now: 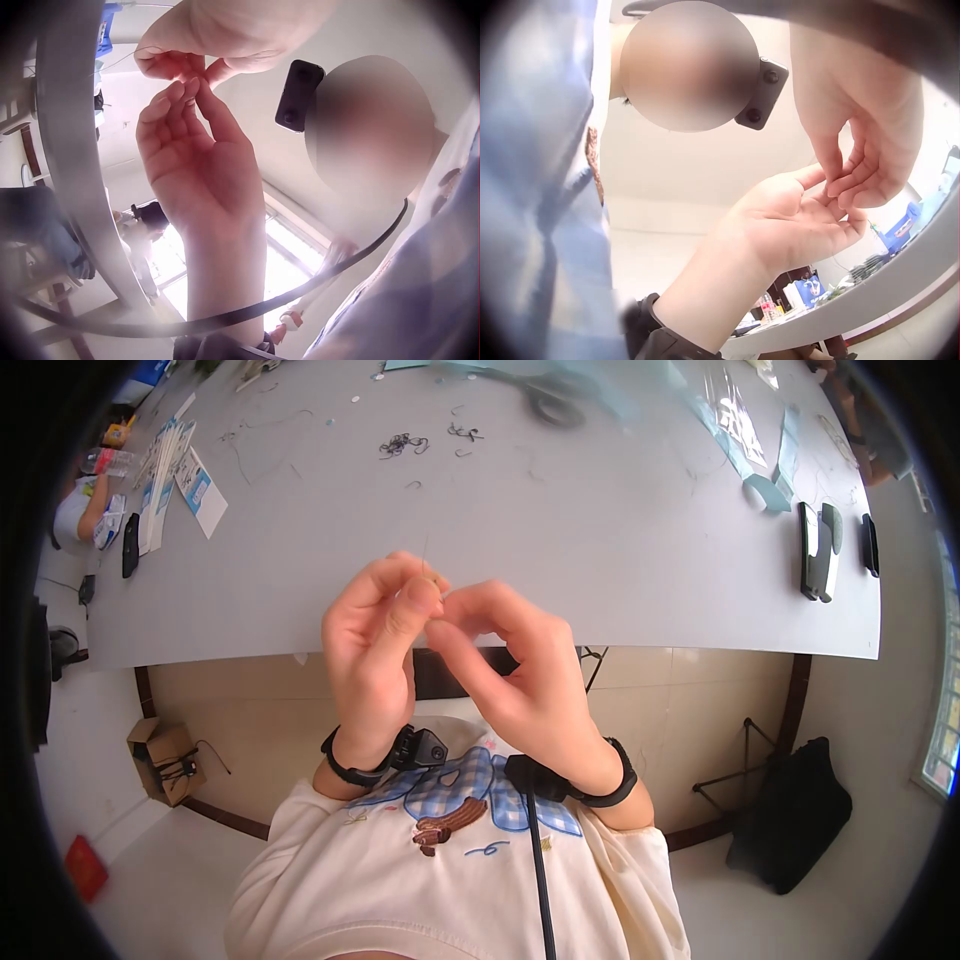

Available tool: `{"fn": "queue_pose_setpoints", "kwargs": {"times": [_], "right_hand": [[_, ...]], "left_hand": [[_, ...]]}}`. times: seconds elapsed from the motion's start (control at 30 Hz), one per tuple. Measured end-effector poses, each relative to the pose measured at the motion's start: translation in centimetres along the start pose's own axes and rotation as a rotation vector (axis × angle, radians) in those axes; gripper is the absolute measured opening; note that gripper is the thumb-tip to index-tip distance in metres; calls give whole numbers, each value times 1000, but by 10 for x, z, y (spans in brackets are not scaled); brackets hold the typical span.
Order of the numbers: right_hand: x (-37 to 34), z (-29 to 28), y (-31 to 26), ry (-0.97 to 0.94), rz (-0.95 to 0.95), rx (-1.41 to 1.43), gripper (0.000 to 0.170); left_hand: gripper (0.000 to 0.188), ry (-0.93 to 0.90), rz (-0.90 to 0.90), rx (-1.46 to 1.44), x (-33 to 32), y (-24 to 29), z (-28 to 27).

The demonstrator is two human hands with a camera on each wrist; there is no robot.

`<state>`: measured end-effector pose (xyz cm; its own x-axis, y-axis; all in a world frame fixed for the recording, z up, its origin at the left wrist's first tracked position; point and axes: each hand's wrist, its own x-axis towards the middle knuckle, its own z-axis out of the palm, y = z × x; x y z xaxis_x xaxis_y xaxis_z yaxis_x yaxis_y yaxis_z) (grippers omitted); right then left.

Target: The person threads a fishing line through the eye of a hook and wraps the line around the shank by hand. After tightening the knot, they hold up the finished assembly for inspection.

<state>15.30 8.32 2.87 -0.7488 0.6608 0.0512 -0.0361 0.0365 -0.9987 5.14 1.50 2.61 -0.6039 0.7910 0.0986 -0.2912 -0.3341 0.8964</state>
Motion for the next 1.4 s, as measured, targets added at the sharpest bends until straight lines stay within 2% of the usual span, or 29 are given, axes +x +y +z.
{"fn": "queue_pose_setpoints", "kwargs": {"times": [0.1, 0.17, 0.23, 0.3, 0.37, 0.5, 0.73, 0.8, 0.9, 1.0, 1.07, 1.17, 1.3, 1.33, 1.4], "right_hand": [[-4, -5, 0, -10, 21, 32, 10], [-5, -12, -9, -40, 33, -9, 12], [-2, -24, -28, 11, 88, 87, 14], [3, -29, -39, -54, 52, 135, 12], [7, -26, -36, -35, 19, 144, 12], [10, -24, -31, -51, -73, 173, 11], [3, -26, -33, -11, -69, 139, 11], [2, -29, -35, -40, -63, 110, 3], [0, -26, -32, -6, -112, 51, 12], [-2, -27, -31, 25, -150, 27, 13], [-2, -27, -31, 18, -154, 20, 13], [-3, -27, -31, 29, -156, 31, 14], [-4, -29, -30, 12, -147, 93, 12], [-4, -27, -29, 13, -147, 93, 12], [-5, -20, -29, 171, -70, 180, 14]], "left_hand": [[11, -10, -87, -48, -1, 3, 2], [10, -51, -78, 18, -1, 3, 2], [9, -83, -94, 110, -3, 8, -1], [8, -120, -113, 197, -4, 13, 0], [5, -143, -120, 282, -4, 18, 1], [5, -125, -125, 259, -7, 21, 3], [6, -178, -143, 215, -9, 23, 1], [6, -180, -147, 202, -9, 22, 2], [6, -182, -145, 221, -9, 23, 2], [8, -174, -131, 283, -9, 23, 1], [17, -260, -50, 380, -9, 23, -2], [10, -171, -142, 288, -11, 24, 0], [9, -229, -123, 259, -10, 22, -2], [11, -214, -157, 175, -10, 22, -1], [12, -196, -184, 95, -9, 20, -2]]}}
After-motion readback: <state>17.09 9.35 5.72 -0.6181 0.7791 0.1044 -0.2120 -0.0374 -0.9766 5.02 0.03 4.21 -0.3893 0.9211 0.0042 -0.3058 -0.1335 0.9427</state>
